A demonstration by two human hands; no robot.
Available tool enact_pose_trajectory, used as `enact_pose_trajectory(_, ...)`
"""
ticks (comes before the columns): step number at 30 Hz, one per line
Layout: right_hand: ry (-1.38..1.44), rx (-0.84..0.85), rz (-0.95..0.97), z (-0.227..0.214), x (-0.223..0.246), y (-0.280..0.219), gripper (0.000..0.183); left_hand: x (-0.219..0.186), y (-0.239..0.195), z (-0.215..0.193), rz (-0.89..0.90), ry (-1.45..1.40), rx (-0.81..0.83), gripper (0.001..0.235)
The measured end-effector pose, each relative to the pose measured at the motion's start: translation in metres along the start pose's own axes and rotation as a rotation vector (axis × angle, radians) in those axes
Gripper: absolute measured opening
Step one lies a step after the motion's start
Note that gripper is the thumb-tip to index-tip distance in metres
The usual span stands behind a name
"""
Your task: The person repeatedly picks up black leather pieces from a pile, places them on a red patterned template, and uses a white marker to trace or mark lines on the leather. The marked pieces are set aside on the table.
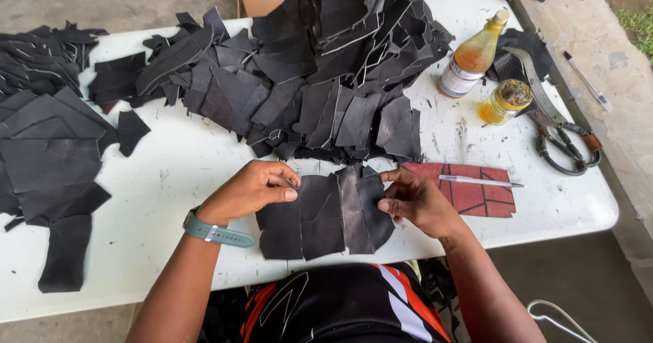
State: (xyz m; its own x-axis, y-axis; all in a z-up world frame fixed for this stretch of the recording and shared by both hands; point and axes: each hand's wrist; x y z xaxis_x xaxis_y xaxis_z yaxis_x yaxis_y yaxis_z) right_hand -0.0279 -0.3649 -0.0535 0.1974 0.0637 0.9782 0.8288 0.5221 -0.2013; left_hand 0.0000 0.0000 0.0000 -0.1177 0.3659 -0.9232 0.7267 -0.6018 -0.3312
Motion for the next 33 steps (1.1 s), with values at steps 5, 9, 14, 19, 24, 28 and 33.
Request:
enact_pose_trajectory(5, -0.281, -0.05, 0.125, 0.02, 0.026, 0.001, 0.058, 0.021, 0.023, 0.004, -0.009, 0.13, -0.006, 0.023)
enact_pose_trajectory(9, -0.373, -0.078, 0.159, 0.024, 0.027, 0.001, 0.056, 0.021, 0.023, 0.012, -0.175, 0.256, -0.091, 0.028)
enact_pose_trajectory(14, -0.979, -0.502, 0.192, -0.026, 0.032, -0.042, 0.027, 0.019, -0.022, 0.013, -0.079, 0.401, -0.35, 0.047)
enact_pose_trajectory(19, -1.426, -0.475, -0.057, -0.082, 0.045, -0.067, 0.058, 0.014, -0.052, 0.027, -0.168, 0.466, -0.433, 0.067)
enact_pose_trajectory(24, -1.27, -0.439, 0.038, -0.082, 0.032, -0.068, 0.04, 0.011, -0.048, 0.047, -0.42, 0.58, -0.459, 0.095)
enact_pose_trajectory(28, -1.25, -0.48, 0.034, -0.088, 0.033, -0.076, 0.034, 0.017, -0.038, 0.054, -0.266, 0.539, -0.493, 0.083)
enact_pose_trajectory(33, -1.09, -0.613, 0.202, -0.093, 0.026, -0.082, 0.027, 0.033, -0.017, 0.056, -0.257, -0.037, -0.521, 0.071)
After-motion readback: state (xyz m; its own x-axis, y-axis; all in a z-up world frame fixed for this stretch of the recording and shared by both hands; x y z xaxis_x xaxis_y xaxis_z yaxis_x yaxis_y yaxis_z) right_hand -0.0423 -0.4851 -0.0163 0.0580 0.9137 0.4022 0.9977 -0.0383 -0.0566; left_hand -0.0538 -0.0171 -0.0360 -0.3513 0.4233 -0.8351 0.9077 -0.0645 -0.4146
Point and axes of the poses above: each hand's wrist, its own y-axis towards the middle knuckle, its own z-axis out of the palm, x = y × z, and after that the axes turned 10 degrees about x, right-handed
